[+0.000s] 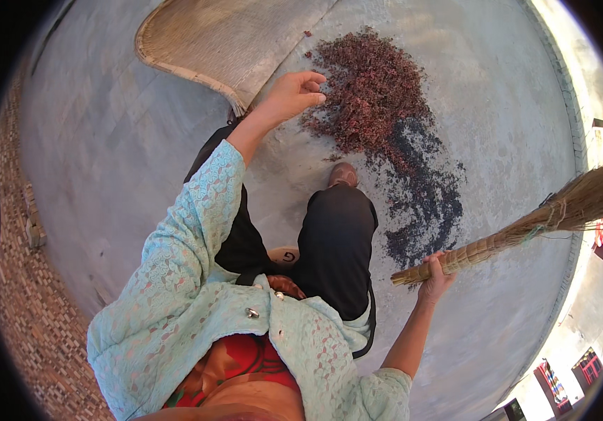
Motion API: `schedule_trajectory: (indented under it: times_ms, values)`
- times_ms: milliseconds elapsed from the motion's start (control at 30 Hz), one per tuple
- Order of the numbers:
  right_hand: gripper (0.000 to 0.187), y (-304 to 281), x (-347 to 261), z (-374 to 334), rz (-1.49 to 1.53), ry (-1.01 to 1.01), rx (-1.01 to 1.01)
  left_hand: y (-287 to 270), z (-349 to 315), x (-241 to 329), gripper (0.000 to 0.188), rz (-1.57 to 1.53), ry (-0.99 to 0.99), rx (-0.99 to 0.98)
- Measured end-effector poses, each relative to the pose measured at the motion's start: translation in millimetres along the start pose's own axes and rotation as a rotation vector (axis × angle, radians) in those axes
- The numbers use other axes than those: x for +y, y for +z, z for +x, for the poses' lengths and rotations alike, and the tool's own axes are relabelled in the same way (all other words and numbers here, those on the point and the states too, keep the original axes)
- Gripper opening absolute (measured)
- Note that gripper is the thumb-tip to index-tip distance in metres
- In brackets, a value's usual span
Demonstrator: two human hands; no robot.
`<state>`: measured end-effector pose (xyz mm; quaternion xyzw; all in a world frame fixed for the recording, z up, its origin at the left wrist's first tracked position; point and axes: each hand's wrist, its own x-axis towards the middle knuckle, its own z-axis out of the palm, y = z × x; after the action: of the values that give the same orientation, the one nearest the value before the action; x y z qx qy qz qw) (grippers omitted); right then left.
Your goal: The person sits on a small stool and uses a traditional broom to sweep a pile of reddish-brown debris on a concrete floor. They occasionally use their hand to adjust the pile and continue sweeping the debris into a more compact area.
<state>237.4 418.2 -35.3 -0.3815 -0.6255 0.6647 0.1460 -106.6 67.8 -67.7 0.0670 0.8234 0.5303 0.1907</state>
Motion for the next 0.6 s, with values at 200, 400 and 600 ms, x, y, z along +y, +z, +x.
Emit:
schedule_trajectory:
  times_ms: [200, 400, 600]
  values:
    - [0.038, 103, 23, 64, -0.238, -0.043, -0.100, 7, -20, 30, 0.070, -0.336, -0.053, -0.185]
    - [0.046, 251, 17, 81, -0.509, -0.215, -0.660, 5, -23, 23, 0.063, -0.864, -0.120, 0.147]
    - [0.081, 305, 43, 95, -0.159, 0.225, -1.080, -38, -33, -3, 0.047, -0.946, -0.195, 0.538]
